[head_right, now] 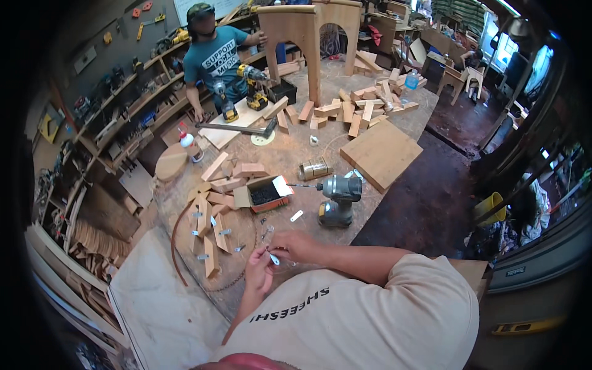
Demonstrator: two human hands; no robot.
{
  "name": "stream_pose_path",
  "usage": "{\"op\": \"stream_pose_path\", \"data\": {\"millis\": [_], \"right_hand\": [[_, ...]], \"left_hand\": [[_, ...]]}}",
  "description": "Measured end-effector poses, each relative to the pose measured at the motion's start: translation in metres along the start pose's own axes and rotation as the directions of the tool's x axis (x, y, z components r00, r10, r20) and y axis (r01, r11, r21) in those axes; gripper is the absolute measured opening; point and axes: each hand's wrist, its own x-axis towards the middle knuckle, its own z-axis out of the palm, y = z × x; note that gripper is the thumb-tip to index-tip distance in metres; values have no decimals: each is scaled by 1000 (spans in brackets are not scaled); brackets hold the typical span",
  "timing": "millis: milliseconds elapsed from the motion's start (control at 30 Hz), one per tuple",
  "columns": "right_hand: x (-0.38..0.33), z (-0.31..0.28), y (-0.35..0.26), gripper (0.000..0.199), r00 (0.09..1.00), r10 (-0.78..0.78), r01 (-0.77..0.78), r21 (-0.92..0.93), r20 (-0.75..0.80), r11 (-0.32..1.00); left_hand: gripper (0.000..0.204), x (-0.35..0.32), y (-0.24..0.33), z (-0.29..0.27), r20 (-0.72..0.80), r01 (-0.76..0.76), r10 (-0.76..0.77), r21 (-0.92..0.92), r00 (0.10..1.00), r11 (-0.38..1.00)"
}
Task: The person attaches metal brackets to wooden blocks by hand and using a drill to secure screws into the wood.
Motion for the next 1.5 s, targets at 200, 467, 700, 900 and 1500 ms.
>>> {"op": "stream_pose_path", "data": {"millis": [200, 467, 700, 900, 1500], "right_hand": [[-6, 4, -2, 14, 999, 37, -37, -41, 11, 998], [-10, 4, -1, 16, 994, -101, 96, -93, -47, 991], [-21, 3, -6, 14, 999, -49, 50, -78, 10, 996], [-33, 2, -9, 12, 998, -55, 55, 11, 10, 998], [-46, 11, 55, 6, 857, 511, -482, 463, 71, 744]], "left_hand": [[21, -3, -1, 6, 12, 45, -44, -45, 999, 998], [17, -4, -3, 9, 4, 69, -69, -103, 998, 992], [14, 2, -3, 1, -71, 31, -42, -142, 997, 989], [12, 5, -12, -10, -97, -1, -11, -128, 995, 992], [19, -9, -3, -63, -433, -224, 114, -212, 894, 951]]}}
